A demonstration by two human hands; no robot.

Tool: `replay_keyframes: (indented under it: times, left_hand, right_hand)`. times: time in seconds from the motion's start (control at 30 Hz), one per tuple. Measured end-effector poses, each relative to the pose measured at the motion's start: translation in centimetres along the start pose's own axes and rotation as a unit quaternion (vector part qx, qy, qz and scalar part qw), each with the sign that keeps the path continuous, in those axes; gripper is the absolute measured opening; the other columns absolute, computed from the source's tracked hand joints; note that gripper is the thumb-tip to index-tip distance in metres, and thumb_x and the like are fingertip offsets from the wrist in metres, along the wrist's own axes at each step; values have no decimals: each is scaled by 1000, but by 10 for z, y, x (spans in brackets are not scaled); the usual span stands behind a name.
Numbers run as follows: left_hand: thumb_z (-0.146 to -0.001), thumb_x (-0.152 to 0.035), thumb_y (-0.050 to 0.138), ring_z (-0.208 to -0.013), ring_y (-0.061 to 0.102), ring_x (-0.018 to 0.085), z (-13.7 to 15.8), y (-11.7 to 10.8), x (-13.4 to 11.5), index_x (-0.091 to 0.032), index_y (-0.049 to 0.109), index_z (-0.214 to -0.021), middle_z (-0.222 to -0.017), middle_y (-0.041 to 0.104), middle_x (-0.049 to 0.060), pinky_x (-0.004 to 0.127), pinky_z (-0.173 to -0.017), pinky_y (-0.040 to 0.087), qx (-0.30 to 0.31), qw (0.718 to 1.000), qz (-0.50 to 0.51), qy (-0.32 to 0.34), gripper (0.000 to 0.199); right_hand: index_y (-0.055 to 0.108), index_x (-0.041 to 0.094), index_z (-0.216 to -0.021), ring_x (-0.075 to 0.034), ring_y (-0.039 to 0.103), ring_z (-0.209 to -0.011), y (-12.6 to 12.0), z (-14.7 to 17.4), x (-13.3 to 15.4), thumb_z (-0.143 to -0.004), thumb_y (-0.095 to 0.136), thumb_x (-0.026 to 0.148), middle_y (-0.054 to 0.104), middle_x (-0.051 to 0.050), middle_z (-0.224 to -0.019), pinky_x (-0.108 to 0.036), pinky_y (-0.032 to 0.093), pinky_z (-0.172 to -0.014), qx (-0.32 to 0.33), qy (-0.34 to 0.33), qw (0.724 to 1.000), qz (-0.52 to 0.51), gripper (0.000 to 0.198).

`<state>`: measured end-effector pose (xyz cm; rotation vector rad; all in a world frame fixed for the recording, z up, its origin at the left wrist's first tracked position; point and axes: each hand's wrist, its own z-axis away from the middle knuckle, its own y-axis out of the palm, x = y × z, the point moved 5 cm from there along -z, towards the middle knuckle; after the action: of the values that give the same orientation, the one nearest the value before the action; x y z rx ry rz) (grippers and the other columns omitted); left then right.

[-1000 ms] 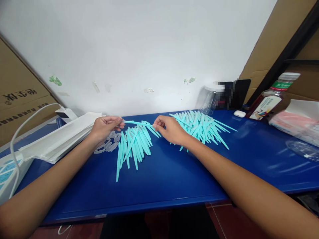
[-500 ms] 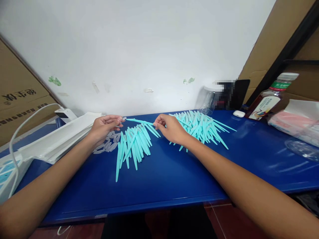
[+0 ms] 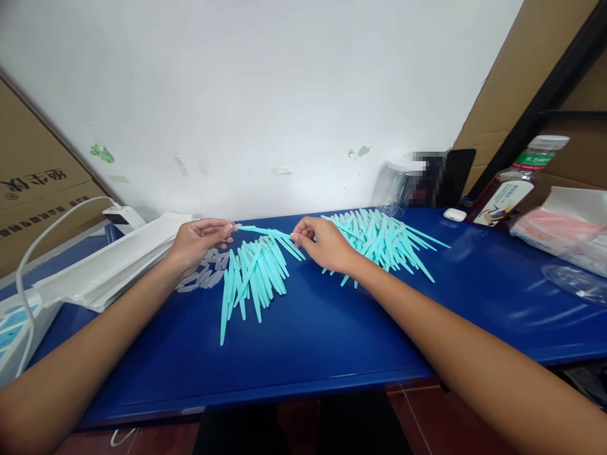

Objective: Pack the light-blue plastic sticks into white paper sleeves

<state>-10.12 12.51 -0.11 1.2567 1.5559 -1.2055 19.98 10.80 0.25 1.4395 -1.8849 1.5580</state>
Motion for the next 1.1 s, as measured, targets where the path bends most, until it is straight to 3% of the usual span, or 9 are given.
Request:
replay_keyframes:
  times: [0.3,0.47,0.53,0.6,0.67,0.77,0.83,1.0,1.1]
  left_hand:
    - [-72,-51,93,-76,75,24,8,16,-7,-19,85,-98,-85,81,10,34,-66,60,70,996,-53,36,42]
    - [-82,-54,84,-94,77,29,10,14,-22,-21,83,-113,-107,82,12,39,-82,61,59,984,-136,97,45]
    - [-87,-56,78,-102,75,31,5,4,-22,-23,82,-118,-114,81,11,43,-92,59,25,961,-241,135,45]
    - [-90,-56,73,-104,72,35,-2,-9,-16,-25,84,-113,-111,81,11,48,-97,55,-5,918,-360,165,40]
    - [-91,-55,70,-112,69,39,-9,-20,-5,-24,84,-108,-111,81,13,51,-101,51,0,883,-432,183,38]
    - [-92,-53,67,-114,68,40,-16,-27,11,-24,84,-109,-117,80,14,51,-101,50,47,870,-456,181,38]
    - [-93,-52,65,-113,70,39,-17,-27,17,-25,84,-110,-119,80,13,49,-101,50,70,875,-449,169,37]
    - [-95,-46,62,-125,67,39,-15,-22,21,-27,79,-125,-133,76,12,48,-106,48,77,884,-429,168,40]
    - [-94,-44,62,-126,66,39,-17,-21,24,-27,81,-119,-132,76,12,50,-108,47,87,888,-417,174,36]
  right_hand:
    - [69,19,-90,-18,66,-77,6,5,9,-97,65,39,77,-6,-85,-32,51,-72,38,-12,999,-9,22]
    - [71,18,-91,-18,69,-79,-8,-2,7,-96,66,33,79,-6,-85,-30,52,-76,16,5,1000,9,17]
    - [72,17,-90,-19,71,-80,-28,-9,-6,-96,66,28,80,-7,-85,-31,51,-77,-34,41,997,48,14]
    - [72,17,-87,-21,71,-80,-50,-14,-25,-96,65,26,80,-8,-85,-31,50,-75,-82,93,986,113,14]
    - [73,17,-85,-23,70,-79,-66,-15,-42,-93,67,25,79,-10,-85,-33,47,-72,-94,145,964,203,13]
    - [74,18,-79,-28,70,-79,-72,-12,-54,-89,72,24,77,-13,-85,-36,45,-70,-67,183,927,322,12]
    - [74,17,-79,-29,70,-84,-66,-10,-49,-89,71,23,77,-15,-91,-36,45,-72,-60,161,919,355,12]
    - [74,19,-95,-25,68,-91,-20,-6,-19,-98,65,37,75,-11,-102,-35,46,-77,-21,-2,961,275,20]
    - [73,19,-102,-26,67,-95,8,-1,-14,-95,69,49,74,-11,-103,-36,48,-78,32,-41,970,237,31]
